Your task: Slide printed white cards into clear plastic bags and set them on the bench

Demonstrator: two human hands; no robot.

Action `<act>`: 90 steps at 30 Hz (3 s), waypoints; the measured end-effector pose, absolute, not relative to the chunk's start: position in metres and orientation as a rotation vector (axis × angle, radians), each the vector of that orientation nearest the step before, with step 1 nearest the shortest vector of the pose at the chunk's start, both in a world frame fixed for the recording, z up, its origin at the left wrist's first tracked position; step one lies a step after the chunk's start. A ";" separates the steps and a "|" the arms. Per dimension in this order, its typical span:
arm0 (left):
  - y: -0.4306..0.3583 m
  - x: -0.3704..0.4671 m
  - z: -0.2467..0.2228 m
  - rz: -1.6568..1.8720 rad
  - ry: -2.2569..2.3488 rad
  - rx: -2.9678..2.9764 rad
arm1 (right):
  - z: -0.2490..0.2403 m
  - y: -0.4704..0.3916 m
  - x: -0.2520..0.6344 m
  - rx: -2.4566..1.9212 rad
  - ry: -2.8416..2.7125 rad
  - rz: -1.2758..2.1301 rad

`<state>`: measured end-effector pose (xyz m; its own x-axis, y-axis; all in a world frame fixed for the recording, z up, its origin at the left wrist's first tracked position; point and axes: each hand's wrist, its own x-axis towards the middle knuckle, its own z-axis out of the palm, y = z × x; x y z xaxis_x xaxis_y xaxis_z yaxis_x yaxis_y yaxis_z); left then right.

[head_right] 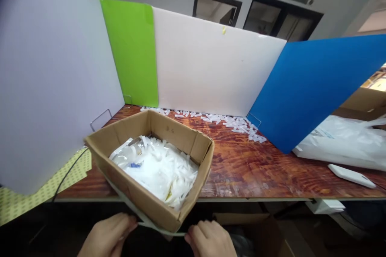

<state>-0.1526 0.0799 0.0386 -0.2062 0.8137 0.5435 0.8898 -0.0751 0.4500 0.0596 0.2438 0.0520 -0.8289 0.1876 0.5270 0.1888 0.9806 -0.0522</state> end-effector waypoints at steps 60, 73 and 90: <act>0.079 -0.101 0.057 -3.035 -2.856 -0.340 | 0.025 0.267 0.017 -0.005 -2.529 0.514; 0.083 -0.101 0.057 -2.947 -2.944 -0.305 | 0.080 0.281 0.005 -0.606 -2.830 0.877; 0.087 -0.104 0.056 -3.055 -2.827 -0.228 | 0.075 0.277 0.020 -0.201 -2.968 0.752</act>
<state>-0.1038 0.0867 0.0561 -0.5128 0.6836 -0.5194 -0.5708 0.1805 0.8010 0.0199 0.2769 0.0748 -0.9887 0.1447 0.0383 0.1090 0.8714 -0.4784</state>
